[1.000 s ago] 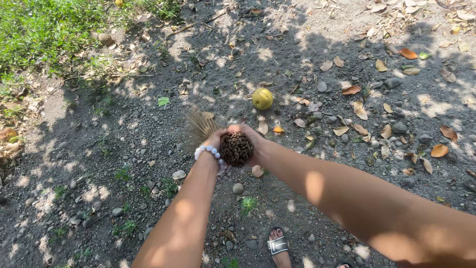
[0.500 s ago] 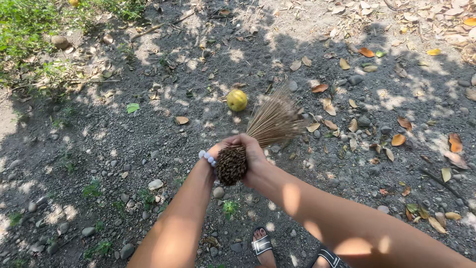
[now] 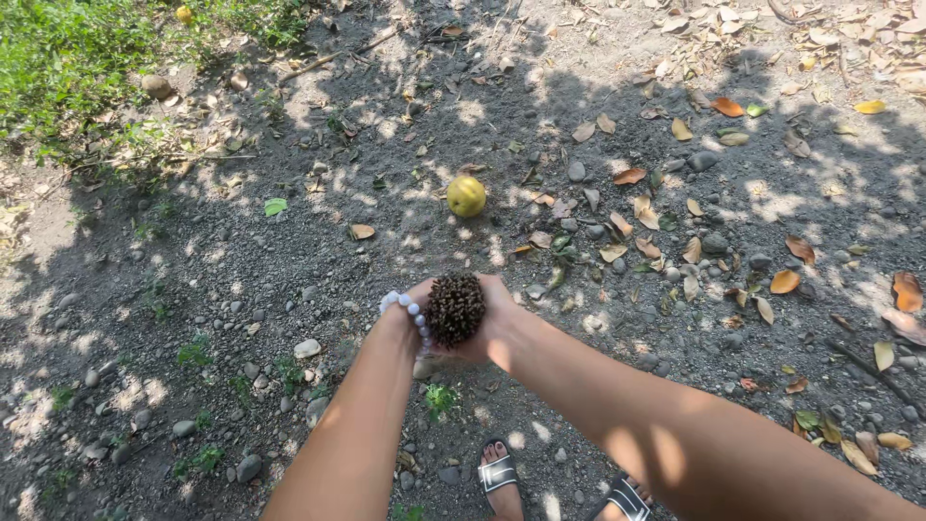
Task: The person reassembles a handheld broom by gathering the loose straw bristles and securing them together with a black band.
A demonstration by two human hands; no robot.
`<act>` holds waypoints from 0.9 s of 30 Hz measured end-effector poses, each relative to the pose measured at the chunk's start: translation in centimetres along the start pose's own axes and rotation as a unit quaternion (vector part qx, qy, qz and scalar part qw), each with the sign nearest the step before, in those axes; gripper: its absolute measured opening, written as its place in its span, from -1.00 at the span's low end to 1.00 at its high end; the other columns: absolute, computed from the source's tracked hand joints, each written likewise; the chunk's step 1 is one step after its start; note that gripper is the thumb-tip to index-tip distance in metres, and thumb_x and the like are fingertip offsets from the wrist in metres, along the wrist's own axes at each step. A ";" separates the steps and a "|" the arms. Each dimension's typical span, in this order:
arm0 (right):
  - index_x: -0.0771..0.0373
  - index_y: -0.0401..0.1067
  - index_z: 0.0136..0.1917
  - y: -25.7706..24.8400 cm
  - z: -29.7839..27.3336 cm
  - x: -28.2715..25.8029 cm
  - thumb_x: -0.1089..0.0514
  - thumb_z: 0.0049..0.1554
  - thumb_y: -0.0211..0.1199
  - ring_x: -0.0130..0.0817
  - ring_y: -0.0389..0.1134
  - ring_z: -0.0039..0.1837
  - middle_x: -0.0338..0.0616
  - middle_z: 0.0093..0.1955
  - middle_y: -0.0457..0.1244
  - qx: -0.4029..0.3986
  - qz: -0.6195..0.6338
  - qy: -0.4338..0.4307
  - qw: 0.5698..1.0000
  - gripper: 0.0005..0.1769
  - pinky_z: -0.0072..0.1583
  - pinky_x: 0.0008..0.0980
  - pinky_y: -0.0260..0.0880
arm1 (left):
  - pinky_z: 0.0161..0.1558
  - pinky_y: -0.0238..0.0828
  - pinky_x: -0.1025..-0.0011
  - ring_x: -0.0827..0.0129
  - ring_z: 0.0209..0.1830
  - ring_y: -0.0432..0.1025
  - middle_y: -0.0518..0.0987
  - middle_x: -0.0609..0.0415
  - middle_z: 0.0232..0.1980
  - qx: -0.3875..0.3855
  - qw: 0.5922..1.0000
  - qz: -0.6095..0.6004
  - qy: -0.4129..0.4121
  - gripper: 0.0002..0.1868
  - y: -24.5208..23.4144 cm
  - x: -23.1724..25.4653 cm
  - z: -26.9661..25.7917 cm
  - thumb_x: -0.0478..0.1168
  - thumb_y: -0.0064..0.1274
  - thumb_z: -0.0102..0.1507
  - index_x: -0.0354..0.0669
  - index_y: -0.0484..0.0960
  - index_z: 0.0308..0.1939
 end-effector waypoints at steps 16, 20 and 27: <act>0.20 0.47 -0.08 -14.3 -14.2 -8.7 0.00 -0.04 0.21 -0.13 0.46 -0.18 -0.04 -0.16 0.39 0.051 -0.049 -0.147 0.987 -0.70 -0.06 -0.13 0.55 | -0.25 0.61 0.27 0.23 -0.39 0.58 0.67 0.00 -0.28 -0.153 0.965 -0.214 -0.019 -0.67 21.4 -7.9 7.3 0.03 0.11 0.28 -0.19 0.63 -0.24; 0.12 0.44 -0.13 -22.0 -18.1 -12.1 -0.14 -0.04 0.25 -0.15 0.39 -0.24 -0.10 -0.20 0.36 0.144 -0.117 -0.072 0.980 -0.66 -0.15 -0.14 0.47 | -0.27 0.56 0.20 0.19 -0.39 0.56 0.69 0.05 -0.26 -0.010 0.994 -0.104 -0.011 -0.74 25.9 -11.4 11.9 0.00 0.10 0.27 -0.10 0.68 -0.23; 0.02 0.41 -0.18 -30.0 -22.8 -15.9 -0.19 0.04 0.12 -0.17 0.39 -0.28 -0.17 -0.23 0.35 0.238 -0.062 -0.128 0.961 -0.71 -0.19 0.03 0.46 | -0.30 0.57 0.15 0.19 -0.39 0.57 0.69 0.06 -0.28 -0.225 0.966 -0.110 -0.057 -0.69 36.3 -16.7 18.8 0.05 -0.04 0.28 -0.04 0.66 -0.22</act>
Point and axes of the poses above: each hand's wrist, its own z-axis towards the middle knuckle, its own y-axis out of the palm, x = y × z, the point moved 7 cm from there along z, towards the middle knuckle
